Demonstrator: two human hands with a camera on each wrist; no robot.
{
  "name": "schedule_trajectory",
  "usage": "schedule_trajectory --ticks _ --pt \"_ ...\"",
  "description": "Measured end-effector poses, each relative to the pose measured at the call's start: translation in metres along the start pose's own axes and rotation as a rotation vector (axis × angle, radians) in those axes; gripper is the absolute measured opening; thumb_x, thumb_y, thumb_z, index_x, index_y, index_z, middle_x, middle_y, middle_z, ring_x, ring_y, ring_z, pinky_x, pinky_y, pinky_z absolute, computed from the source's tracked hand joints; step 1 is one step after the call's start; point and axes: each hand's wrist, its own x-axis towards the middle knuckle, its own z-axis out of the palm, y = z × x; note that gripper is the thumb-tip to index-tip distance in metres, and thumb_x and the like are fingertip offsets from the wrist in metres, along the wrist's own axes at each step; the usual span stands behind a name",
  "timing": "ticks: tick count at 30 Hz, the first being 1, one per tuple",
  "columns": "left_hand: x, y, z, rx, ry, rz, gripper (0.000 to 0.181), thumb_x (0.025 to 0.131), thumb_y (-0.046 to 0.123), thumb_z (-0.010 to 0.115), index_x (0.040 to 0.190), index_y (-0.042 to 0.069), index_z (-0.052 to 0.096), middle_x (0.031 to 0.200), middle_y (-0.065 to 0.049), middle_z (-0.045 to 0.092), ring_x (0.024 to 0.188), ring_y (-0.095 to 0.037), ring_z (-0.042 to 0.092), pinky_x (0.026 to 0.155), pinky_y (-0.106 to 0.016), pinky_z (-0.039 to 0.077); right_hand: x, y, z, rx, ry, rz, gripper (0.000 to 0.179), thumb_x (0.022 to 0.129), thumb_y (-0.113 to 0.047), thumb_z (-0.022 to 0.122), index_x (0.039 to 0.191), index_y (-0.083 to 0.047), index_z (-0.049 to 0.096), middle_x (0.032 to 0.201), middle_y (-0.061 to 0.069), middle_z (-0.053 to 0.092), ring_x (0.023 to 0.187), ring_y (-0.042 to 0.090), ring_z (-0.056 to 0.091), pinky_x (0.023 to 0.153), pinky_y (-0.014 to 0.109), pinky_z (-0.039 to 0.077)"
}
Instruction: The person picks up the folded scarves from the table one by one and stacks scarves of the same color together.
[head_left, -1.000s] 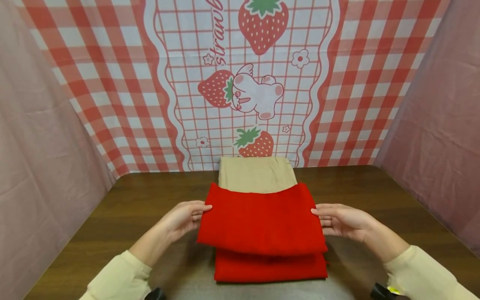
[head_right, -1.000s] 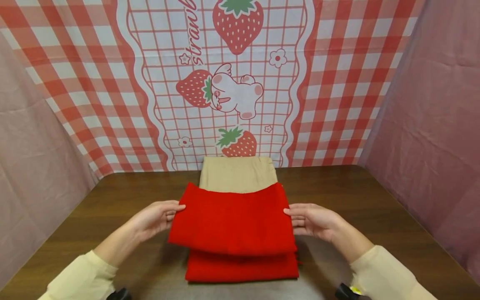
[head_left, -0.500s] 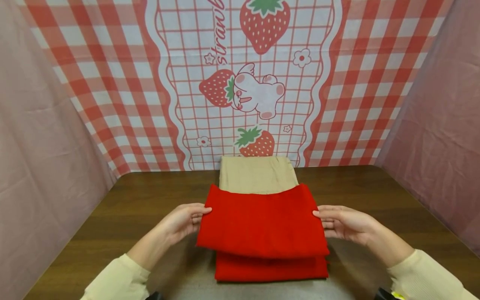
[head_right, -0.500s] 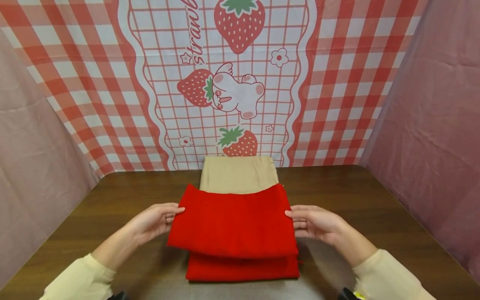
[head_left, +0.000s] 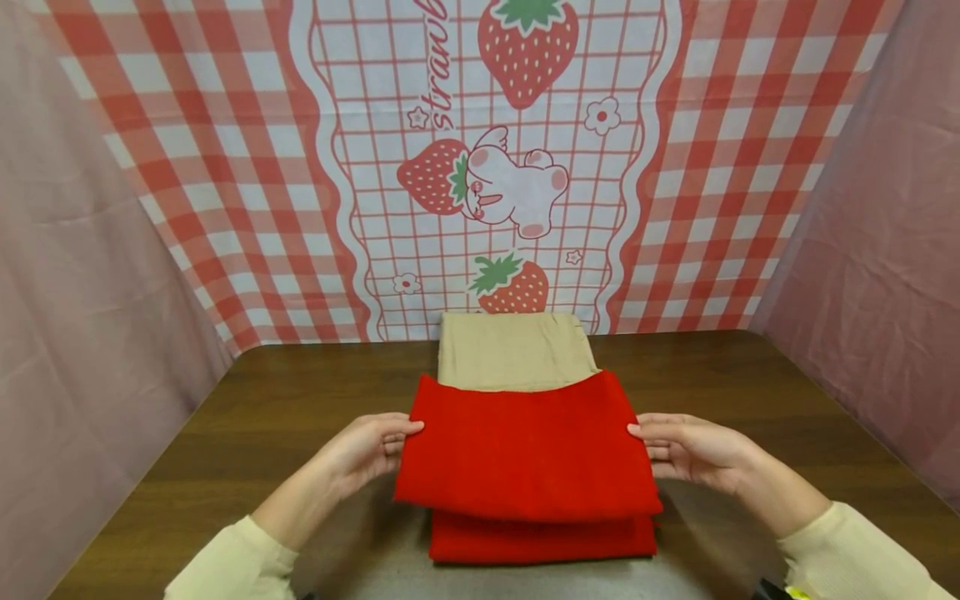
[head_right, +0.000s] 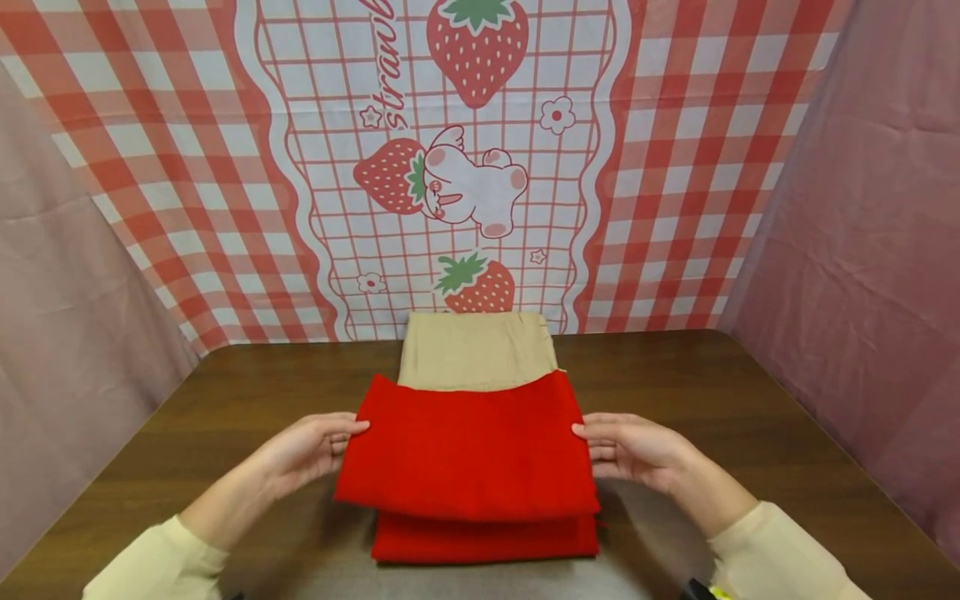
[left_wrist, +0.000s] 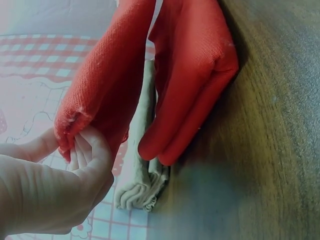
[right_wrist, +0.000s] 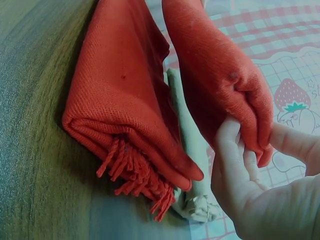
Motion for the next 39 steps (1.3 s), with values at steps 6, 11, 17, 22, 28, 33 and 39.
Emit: schedule_trajectory --ticks 6,11,17,22,28,33,39 --pt "-0.003 -0.001 0.003 0.003 0.012 -0.008 0.013 0.096 0.017 0.052 0.101 0.007 0.059 0.086 0.007 0.065 0.081 -0.008 0.060 0.077 -0.024 0.053 -0.002 0.000 -0.003 -0.011 0.009 -0.004 0.016 0.101 -0.020 0.046 0.113 -0.015 0.055 0.107 -0.006 0.068 0.099 0.009 0.067 0.090 0.028 0.055" --pt "-0.006 -0.001 0.006 0.006 0.014 -0.008 0.012 0.096 0.017 0.052 0.099 0.009 0.061 0.089 0.007 0.065 0.083 -0.010 0.061 0.078 -0.025 0.053 -0.003 0.001 -0.006 -0.011 -0.014 -0.010 0.017 0.102 -0.020 0.044 0.112 -0.017 0.057 0.108 -0.007 0.068 0.100 0.009 0.067 0.091 0.028 0.055" --pt "-0.007 -0.002 0.009 -0.012 0.005 0.018 0.011 0.096 0.017 0.054 0.097 0.010 0.062 0.087 0.008 0.066 0.082 -0.009 0.062 0.078 -0.024 0.053 -0.004 0.002 -0.009 -0.002 -0.018 -0.009 0.018 0.102 -0.020 0.044 0.111 -0.018 0.059 0.108 -0.006 0.069 0.099 0.009 0.067 0.090 0.028 0.055" --pt "-0.009 -0.001 0.010 -0.011 0.010 0.009 0.010 0.096 0.016 0.053 0.098 0.009 0.060 0.088 0.007 0.066 0.083 -0.010 0.061 0.079 -0.024 0.053 -0.005 0.002 -0.010 -0.001 -0.016 -0.011 0.016 0.102 -0.020 0.044 0.112 -0.017 0.056 0.107 -0.006 0.069 0.099 0.009 0.067 0.090 0.028 0.056" --pt "-0.011 -0.003 0.010 0.001 0.006 -0.001 0.011 0.095 0.017 0.054 0.100 0.008 0.059 0.090 0.006 0.065 0.084 -0.010 0.061 0.080 -0.023 0.053 -0.005 0.004 -0.011 0.001 -0.020 -0.005 0.015 0.102 -0.020 0.044 0.112 -0.017 0.056 0.107 -0.006 0.069 0.099 0.010 0.067 0.090 0.029 0.056" --pt "-0.013 -0.008 0.009 -0.008 -0.001 -0.014 0.012 0.096 0.017 0.054 0.101 0.008 0.058 0.090 0.007 0.065 0.084 -0.009 0.061 0.081 -0.023 0.053 -0.003 0.009 -0.012 -0.017 -0.015 0.010 0.015 0.102 -0.021 0.044 0.113 -0.016 0.054 0.107 -0.007 0.069 0.099 0.009 0.067 0.090 0.029 0.056" --pt "-0.013 -0.016 0.008 -0.018 -0.017 -0.014 0.006 0.095 0.014 0.054 0.094 0.011 0.059 0.088 0.008 0.065 0.082 -0.008 0.061 0.080 -0.024 0.052 -0.002 0.017 -0.013 -0.015 -0.032 0.011 0.016 0.102 -0.019 0.044 0.115 -0.014 0.052 0.107 -0.007 0.069 0.100 0.009 0.067 0.090 0.029 0.056"
